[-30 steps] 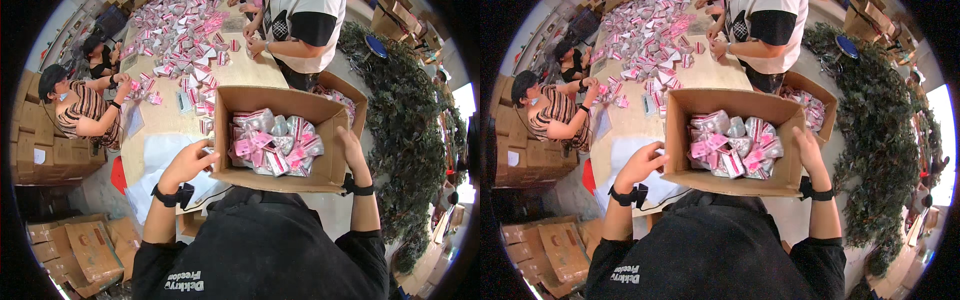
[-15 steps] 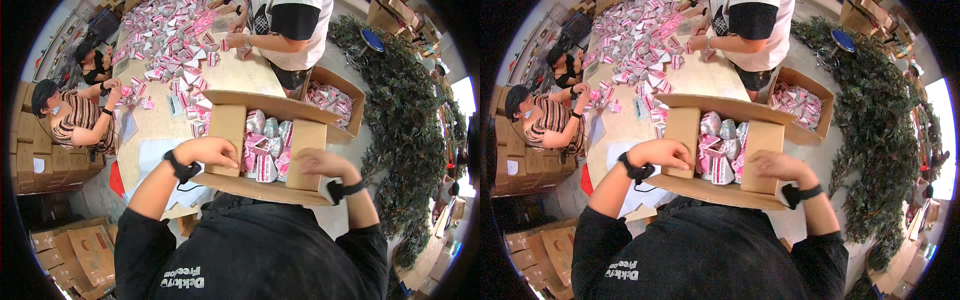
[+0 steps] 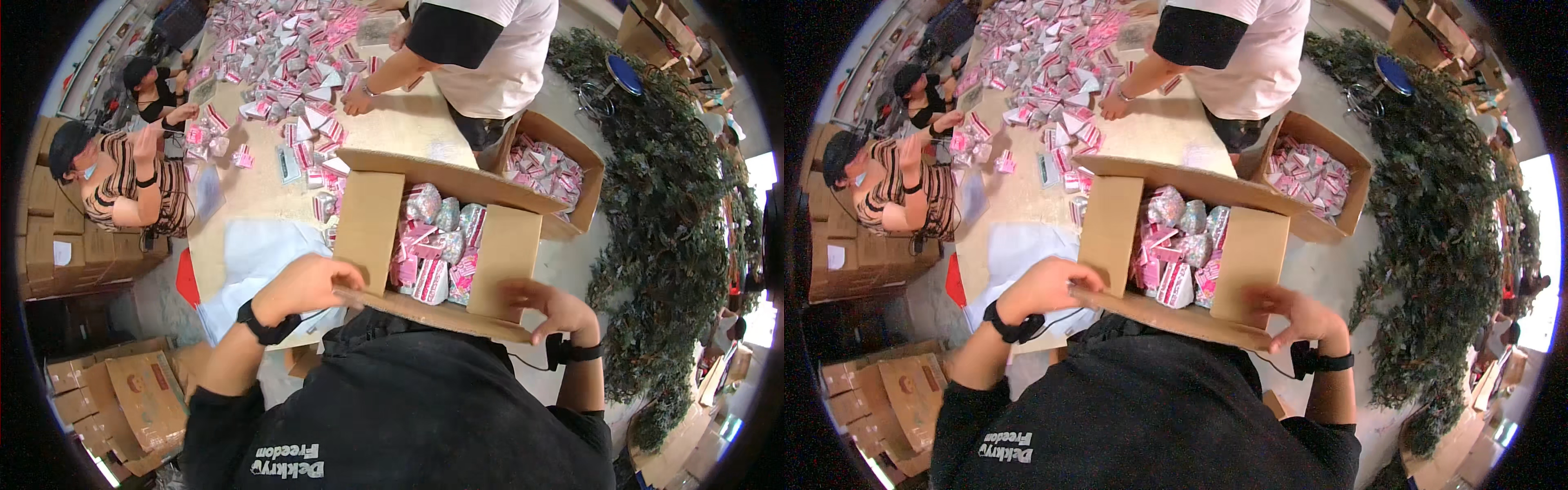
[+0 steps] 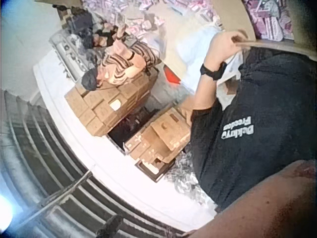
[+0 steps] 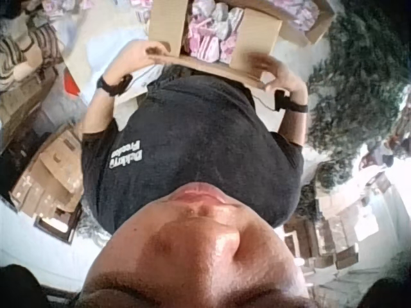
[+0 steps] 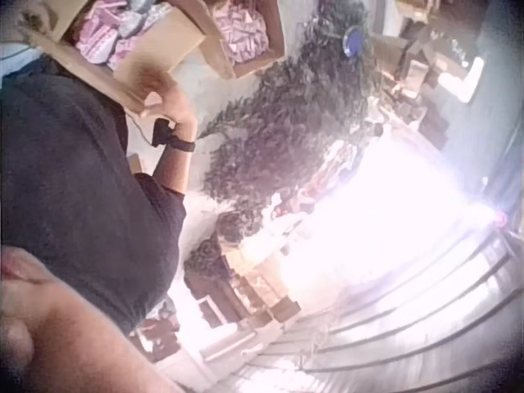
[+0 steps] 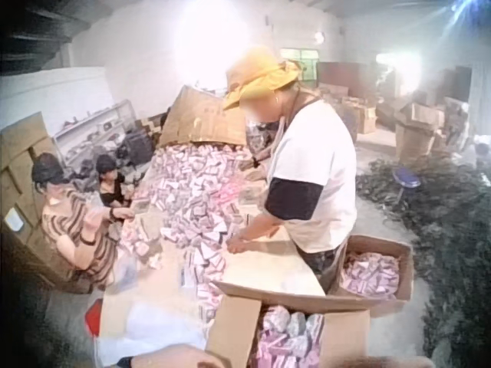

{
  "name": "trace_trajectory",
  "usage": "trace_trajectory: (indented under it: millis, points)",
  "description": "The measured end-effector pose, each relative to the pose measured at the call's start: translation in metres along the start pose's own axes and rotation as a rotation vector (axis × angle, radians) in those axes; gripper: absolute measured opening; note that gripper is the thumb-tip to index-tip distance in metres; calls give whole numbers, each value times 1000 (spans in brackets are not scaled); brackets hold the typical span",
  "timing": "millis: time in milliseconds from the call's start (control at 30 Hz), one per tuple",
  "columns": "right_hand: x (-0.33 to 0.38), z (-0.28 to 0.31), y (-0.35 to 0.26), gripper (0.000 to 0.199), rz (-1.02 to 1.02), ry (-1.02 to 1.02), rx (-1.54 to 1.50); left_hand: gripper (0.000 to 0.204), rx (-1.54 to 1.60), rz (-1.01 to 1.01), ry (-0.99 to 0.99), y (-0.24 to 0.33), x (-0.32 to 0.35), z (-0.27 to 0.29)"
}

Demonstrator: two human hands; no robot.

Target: Packing pink and white ribbons or bows into cardboard boxes and sealing them with a tape dispenser.

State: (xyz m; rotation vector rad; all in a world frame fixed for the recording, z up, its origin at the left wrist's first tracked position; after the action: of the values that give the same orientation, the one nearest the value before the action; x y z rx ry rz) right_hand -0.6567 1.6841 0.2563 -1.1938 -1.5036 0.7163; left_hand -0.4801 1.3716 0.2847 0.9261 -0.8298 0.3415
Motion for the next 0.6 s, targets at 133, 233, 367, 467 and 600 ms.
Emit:
trace_trajectory:
  millis: [133,233,367,467,600]
  points:
    - [-4,30,-111,74,48,542,575,99,-642,-163,1055,36,-3,66]
    - [-10,21,-208,68,448,766,698,110,-188,18,1132,-33,-69,58]
    - [-52,38,-232,55,524,862,1167,101,116,-205,912,-28,-73,57]
    - [-81,38,-137,73,-179,620,1338,94,157,-106,950,-37,-66,50]
    - [-54,-27,-44,114,-36,549,1475,90,132,-92,956,-19,-46,43]
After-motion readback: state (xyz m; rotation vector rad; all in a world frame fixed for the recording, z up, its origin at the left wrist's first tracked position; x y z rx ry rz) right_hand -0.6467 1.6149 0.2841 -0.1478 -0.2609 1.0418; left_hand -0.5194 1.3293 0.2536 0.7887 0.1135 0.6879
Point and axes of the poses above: each hand's wrist, its own x-axis away from the middle knuckle, its own z-axis out of the back of the hand, y = z × x, the point moved 9 cm from there along -x, towards the middle knuckle, and after that the axes turned 4 degrees about -x, right-handed, at the moved point
